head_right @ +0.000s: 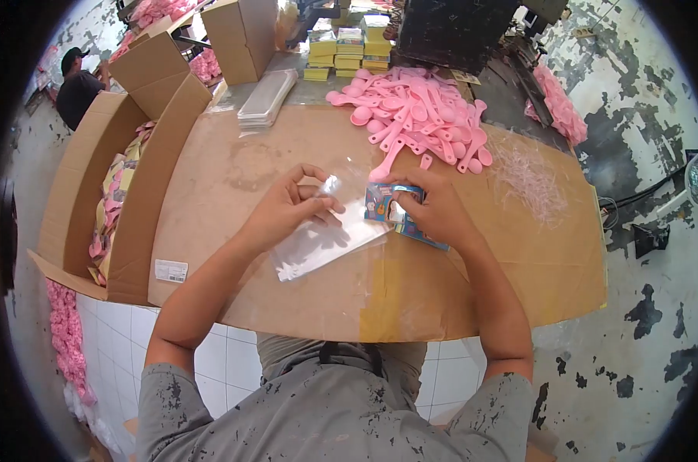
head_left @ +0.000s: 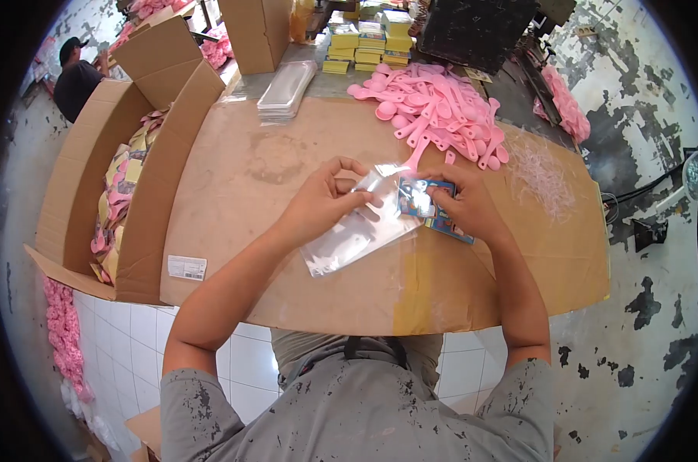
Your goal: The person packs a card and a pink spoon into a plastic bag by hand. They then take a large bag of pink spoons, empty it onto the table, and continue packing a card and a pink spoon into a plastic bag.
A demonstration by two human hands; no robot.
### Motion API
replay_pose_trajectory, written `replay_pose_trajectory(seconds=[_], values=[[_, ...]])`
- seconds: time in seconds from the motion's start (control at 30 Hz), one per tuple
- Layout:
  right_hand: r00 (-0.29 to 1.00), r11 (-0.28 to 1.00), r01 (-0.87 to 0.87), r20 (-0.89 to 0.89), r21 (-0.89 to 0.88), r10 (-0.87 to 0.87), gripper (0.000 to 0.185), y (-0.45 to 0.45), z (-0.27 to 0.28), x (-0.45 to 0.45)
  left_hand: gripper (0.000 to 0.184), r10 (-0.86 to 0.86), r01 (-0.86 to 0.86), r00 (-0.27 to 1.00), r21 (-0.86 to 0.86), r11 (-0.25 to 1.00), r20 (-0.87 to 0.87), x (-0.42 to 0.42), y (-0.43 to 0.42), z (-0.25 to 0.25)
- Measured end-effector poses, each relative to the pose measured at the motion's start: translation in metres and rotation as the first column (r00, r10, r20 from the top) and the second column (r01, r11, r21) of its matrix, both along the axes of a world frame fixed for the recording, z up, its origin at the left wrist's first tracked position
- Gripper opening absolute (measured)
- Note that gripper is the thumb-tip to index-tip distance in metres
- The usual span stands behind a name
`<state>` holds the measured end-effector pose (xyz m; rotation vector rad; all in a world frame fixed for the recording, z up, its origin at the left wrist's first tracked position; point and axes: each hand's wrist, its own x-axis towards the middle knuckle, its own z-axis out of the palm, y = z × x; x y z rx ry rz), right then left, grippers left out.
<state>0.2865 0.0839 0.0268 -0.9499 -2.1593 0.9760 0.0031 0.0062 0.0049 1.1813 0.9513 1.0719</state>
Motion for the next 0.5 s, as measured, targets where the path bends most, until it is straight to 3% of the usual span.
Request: replay_pose_trajectory(seconds=[0.07,0.2,0.3,0.4,0.5], values=[[0.983,0.989,0.025,-0.177,-0.148,-0.052,0.028,-0.011,-0.005,-0.008,0.037,-0.018,0.016,1.000,-0.085,0.996,-0.015,0.008,-0.007,0.009],[0.883,0.989,0.009,-0.464,-0.150,-0.078,0.026,-0.015,-0.009,-0.010,0.041,-0.006,0.006,1.000,-0.011,1.000,0.011,0.013,-0.005,-0.011],[0.876,0.992,0.008,-0.478,-0.123,-0.066,0.028,-0.024,-0.009,-0.011,0.043,0.020,-0.021,1.000,-0.026,0.999,-0.024,0.018,-0.007,-0.011],[0.969,0.999,-0.039,-0.242,-0.001,0.038,0.030,-0.022,-0.015,-0.003,0.045,0.028,-0.029,1.000,-0.009,1.000,-0.011,0.021,-0.010,-0.009],[0.972,0.988,-0.157,-0.178,-0.012,0.152,0.033,-0.025,-0.015,-0.005,0.046,-0.013,0.015,0.999,0.026,1.000,-0.047,0.026,-0.015,-0.005]])
